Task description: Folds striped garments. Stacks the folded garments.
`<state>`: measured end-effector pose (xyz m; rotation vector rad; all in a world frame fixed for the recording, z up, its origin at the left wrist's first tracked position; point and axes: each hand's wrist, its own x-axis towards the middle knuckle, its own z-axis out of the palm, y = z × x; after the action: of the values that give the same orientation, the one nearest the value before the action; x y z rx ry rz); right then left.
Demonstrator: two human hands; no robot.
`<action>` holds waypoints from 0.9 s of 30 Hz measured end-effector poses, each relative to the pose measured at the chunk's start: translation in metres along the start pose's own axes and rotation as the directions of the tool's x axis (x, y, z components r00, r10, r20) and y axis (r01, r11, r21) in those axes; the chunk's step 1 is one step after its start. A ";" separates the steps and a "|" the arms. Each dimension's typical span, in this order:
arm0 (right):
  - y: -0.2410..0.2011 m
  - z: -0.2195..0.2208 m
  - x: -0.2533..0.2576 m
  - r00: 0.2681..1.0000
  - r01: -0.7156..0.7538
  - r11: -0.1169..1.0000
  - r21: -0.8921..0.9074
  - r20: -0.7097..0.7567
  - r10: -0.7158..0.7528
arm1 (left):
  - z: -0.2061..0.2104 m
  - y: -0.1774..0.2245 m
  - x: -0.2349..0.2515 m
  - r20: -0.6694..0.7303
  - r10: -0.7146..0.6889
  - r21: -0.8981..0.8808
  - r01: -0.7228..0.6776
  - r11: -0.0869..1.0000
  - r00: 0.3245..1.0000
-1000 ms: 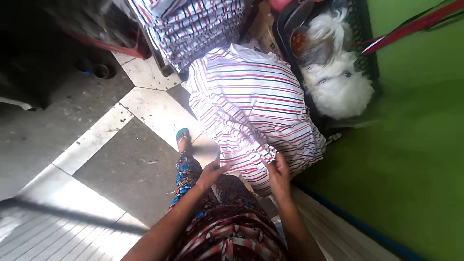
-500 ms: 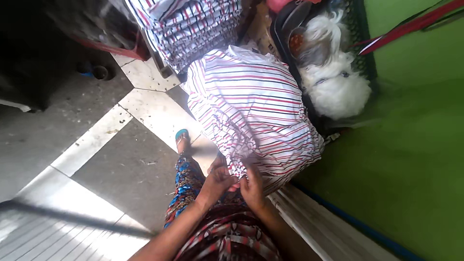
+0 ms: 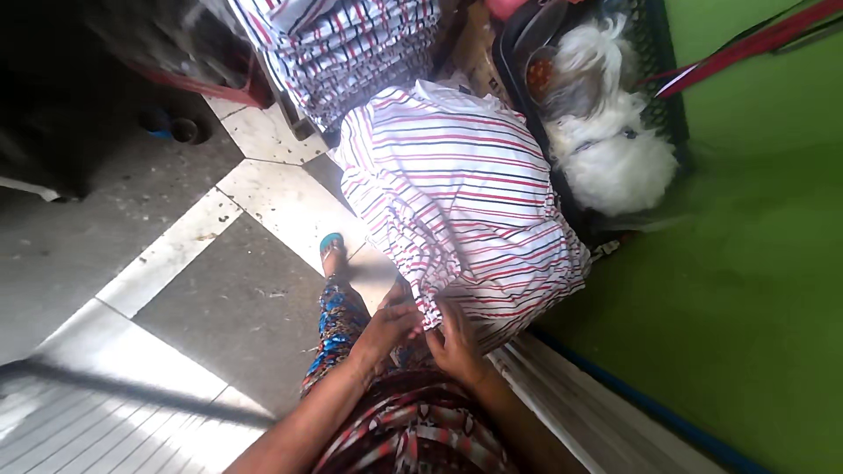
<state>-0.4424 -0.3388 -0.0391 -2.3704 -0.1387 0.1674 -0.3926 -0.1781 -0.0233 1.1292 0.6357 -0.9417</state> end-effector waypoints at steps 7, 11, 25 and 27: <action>0.010 -0.073 0.044 0.921 -0.349 0.863 0.365 -0.037 0.388 | -0.003 0.012 0.040 -0.041 0.191 0.264 -0.174 0.949 0.981; 0.022 -0.113 0.054 0.895 -0.357 0.822 0.444 -0.090 0.437 | -0.022 -0.032 0.089 0.010 -0.047 0.490 0.036 0.871 0.999; 0.026 -0.083 0.041 0.880 -0.360 0.766 0.532 -0.078 0.468 | -0.001 -0.053 0.073 -0.075 0.128 0.265 -0.104 0.959 0.989; 0.024 -0.086 0.046 0.888 -0.343 0.776 0.530 -0.087 0.452 | 0.000 -0.048 0.065 0.012 0.088 0.126 -0.089 0.988 0.996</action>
<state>-0.3820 -0.4072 0.0023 -1.8421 0.4718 0.1330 -0.4033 -0.2042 -0.0990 1.2561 0.5226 -0.9190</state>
